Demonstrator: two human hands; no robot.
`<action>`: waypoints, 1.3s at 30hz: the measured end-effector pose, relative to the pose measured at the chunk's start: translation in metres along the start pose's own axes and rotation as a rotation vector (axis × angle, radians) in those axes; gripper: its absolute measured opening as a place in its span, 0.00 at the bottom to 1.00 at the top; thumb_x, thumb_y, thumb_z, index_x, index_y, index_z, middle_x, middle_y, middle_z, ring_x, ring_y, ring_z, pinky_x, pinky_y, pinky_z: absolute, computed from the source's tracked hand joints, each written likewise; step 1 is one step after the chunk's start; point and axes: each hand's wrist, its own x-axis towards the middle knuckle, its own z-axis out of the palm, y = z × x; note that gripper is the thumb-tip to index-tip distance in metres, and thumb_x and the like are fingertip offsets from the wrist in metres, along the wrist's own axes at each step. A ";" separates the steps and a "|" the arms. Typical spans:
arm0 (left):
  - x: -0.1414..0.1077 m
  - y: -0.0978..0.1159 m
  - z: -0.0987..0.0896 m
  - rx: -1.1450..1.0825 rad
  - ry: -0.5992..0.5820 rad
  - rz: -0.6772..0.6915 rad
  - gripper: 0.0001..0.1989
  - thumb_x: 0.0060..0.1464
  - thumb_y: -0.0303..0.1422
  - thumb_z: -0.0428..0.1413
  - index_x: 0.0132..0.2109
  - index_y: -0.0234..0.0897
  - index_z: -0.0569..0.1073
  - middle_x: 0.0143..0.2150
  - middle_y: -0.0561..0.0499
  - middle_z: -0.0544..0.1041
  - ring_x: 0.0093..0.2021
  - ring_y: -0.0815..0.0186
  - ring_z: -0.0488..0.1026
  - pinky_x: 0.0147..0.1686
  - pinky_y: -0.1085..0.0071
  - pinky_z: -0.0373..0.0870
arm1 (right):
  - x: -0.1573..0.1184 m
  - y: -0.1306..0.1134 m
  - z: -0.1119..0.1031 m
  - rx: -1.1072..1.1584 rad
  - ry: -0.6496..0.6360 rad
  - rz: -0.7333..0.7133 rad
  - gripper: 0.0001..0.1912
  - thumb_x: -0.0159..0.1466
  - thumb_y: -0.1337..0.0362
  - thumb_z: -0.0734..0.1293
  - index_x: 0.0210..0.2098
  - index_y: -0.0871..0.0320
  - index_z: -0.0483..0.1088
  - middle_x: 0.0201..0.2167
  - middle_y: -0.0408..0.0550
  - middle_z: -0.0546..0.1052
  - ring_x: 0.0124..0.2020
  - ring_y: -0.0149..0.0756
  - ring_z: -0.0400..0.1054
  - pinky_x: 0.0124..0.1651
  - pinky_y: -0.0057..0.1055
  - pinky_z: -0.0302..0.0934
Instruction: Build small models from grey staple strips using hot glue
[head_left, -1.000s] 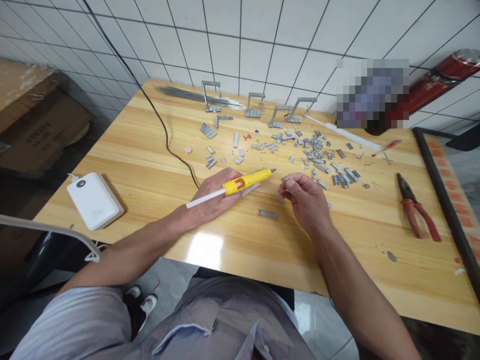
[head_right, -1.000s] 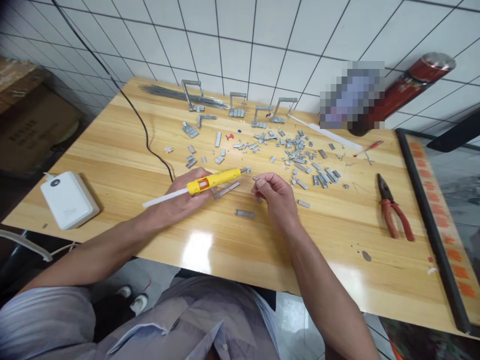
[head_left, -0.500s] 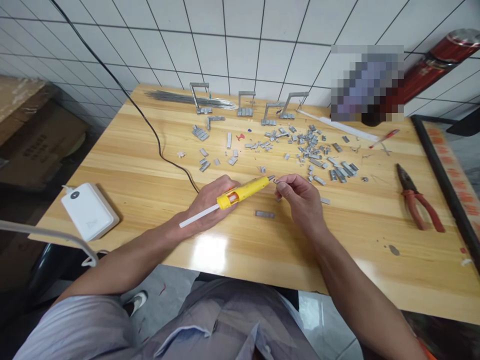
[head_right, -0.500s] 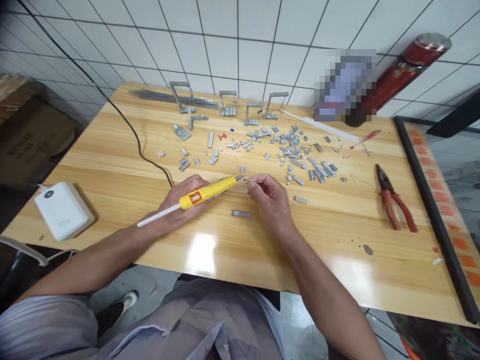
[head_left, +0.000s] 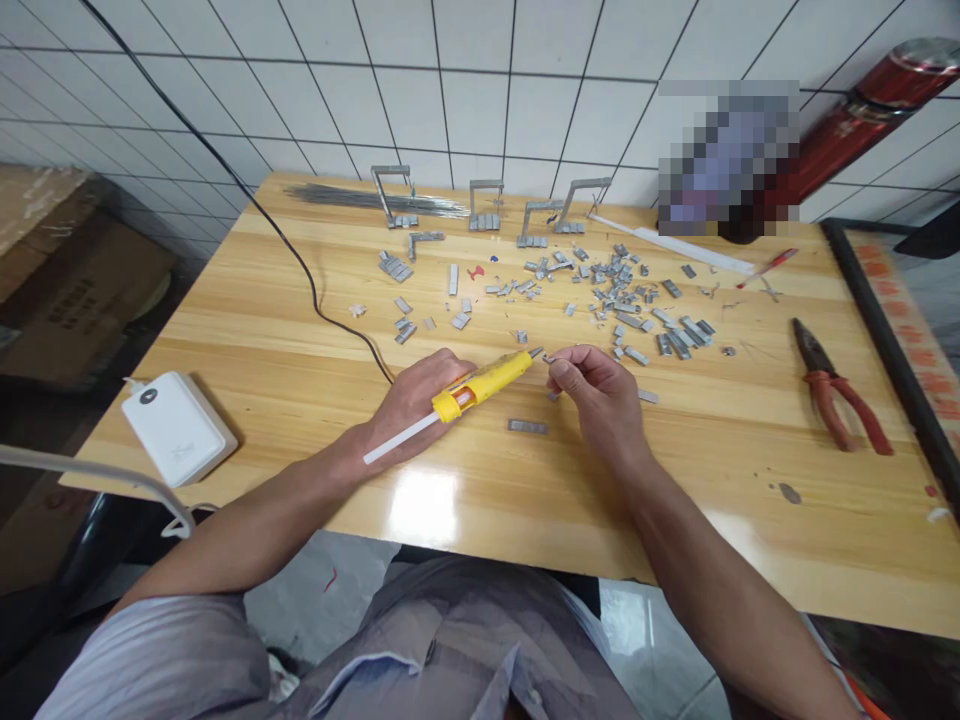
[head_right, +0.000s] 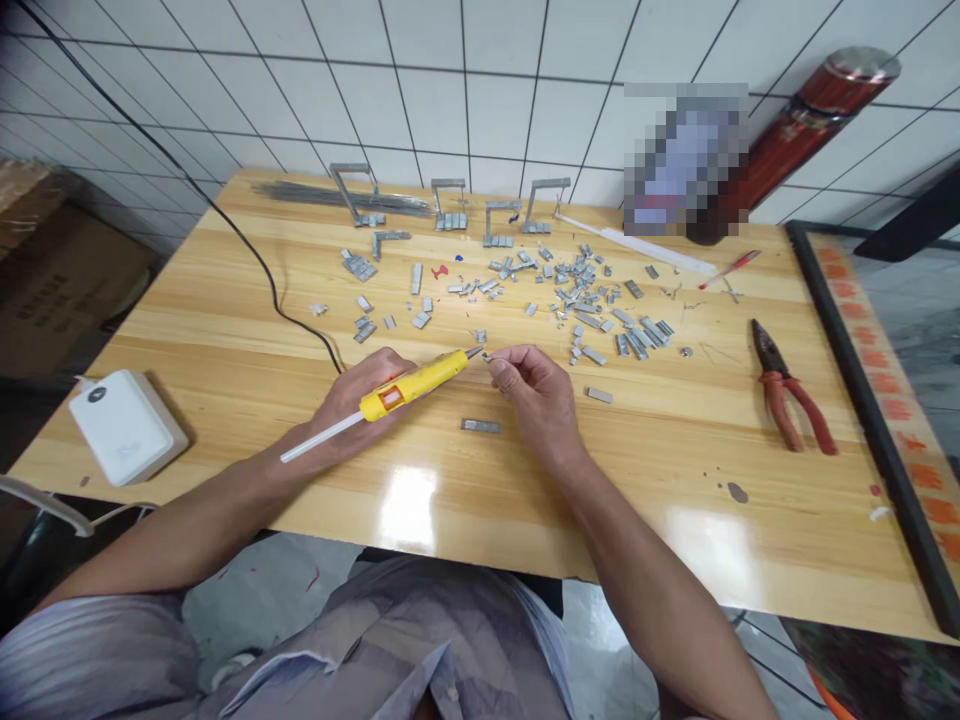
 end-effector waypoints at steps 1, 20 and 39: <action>0.000 0.000 0.000 -0.005 0.004 0.009 0.03 0.71 0.29 0.54 0.47 0.35 0.72 0.36 0.45 0.78 0.35 0.63 0.74 0.35 0.67 0.70 | 0.000 0.000 0.000 -0.001 0.003 0.005 0.17 0.59 0.47 0.78 0.33 0.54 0.77 0.25 0.40 0.75 0.27 0.30 0.65 0.34 0.30 0.61; -0.003 -0.002 0.004 0.004 0.012 0.010 0.08 0.73 0.34 0.52 0.49 0.36 0.73 0.37 0.45 0.79 0.36 0.63 0.74 0.36 0.66 0.72 | -0.002 -0.004 0.002 -0.053 0.001 -0.009 0.16 0.61 0.49 0.76 0.33 0.54 0.76 0.25 0.40 0.74 0.28 0.30 0.64 0.36 0.31 0.62; -0.003 -0.001 0.002 0.002 -0.017 0.002 0.09 0.73 0.35 0.51 0.49 0.35 0.73 0.39 0.43 0.80 0.37 0.62 0.74 0.37 0.65 0.72 | -0.003 -0.003 0.001 -0.090 0.041 -0.006 0.18 0.60 0.46 0.77 0.34 0.54 0.78 0.26 0.41 0.74 0.28 0.31 0.64 0.32 0.31 0.60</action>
